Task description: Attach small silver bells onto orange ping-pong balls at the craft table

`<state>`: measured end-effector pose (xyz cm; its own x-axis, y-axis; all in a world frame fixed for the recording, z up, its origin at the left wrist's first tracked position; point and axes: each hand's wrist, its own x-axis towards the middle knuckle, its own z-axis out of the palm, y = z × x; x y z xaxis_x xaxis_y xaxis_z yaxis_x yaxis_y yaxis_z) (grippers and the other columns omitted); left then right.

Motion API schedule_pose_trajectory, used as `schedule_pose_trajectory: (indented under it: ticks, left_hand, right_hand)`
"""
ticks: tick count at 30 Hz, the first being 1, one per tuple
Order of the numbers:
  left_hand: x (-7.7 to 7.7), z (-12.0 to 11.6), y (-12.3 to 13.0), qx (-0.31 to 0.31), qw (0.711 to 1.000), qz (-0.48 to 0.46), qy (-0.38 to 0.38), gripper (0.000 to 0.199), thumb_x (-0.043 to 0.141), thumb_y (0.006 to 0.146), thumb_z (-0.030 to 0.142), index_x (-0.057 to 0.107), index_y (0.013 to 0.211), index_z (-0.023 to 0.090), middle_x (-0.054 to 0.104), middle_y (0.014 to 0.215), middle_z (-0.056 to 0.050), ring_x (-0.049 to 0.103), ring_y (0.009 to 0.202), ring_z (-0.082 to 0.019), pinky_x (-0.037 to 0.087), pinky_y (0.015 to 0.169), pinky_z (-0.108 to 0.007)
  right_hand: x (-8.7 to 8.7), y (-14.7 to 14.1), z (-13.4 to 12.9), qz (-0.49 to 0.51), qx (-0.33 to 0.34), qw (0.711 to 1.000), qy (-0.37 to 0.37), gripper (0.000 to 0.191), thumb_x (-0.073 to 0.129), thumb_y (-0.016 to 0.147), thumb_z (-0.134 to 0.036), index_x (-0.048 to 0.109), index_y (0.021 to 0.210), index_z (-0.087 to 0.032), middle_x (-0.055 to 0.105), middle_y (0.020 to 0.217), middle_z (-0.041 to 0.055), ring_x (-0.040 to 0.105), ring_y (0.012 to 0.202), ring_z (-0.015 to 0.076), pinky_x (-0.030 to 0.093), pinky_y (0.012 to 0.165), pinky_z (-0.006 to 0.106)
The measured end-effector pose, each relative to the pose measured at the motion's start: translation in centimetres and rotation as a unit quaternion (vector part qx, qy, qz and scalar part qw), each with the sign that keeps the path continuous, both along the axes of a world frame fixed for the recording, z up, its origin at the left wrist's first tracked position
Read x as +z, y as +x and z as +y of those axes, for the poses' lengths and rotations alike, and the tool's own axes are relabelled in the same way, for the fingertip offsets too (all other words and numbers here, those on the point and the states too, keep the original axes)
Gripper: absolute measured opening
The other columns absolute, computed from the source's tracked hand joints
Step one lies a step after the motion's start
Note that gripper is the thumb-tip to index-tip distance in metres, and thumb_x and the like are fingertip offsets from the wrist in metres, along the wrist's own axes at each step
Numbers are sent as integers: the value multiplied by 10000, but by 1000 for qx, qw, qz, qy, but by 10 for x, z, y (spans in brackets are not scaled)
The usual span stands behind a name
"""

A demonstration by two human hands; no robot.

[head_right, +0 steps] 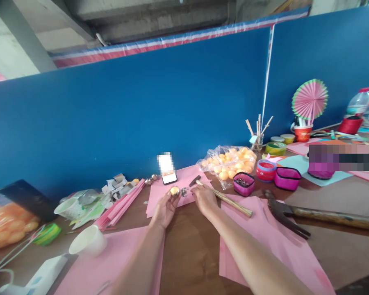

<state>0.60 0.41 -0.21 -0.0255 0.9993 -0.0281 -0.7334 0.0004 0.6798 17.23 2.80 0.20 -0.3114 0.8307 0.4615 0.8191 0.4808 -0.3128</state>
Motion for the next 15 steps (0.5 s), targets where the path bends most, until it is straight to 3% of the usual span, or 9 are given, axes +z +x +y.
schedule_pose_trajectory:
  ticks: [6,9,15]
  left_hand:
    - [1,-5,2,-47,998,38,13,430,587,721,181,500,1142,176,619,1029,-99,579,951,-191,423,884,-340]
    - [1,-6,1,-47,997,53,12,466,588,724,192,468,1174,209,620,1029,-87,580,949,-190,445,847,-321]
    - [2,-5,3,-29,999,26,7,404,579,727,199,520,1125,155,628,1008,-105,580,949,-209,426,882,-341]
  right_hand:
    - [5,0,-3,-12,-3,1000,0,228,435,770,-204,640,670,-197,626,719,35,525,726,177,371,654,256]
    - [3,0,-3,16,-6,1000,-3,211,427,773,-189,627,708,-184,628,722,42,536,713,173,377,658,255]
    - [-9,-2,3,113,2,993,36,177,398,789,-159,568,837,-169,616,858,56,559,800,168,398,736,264]
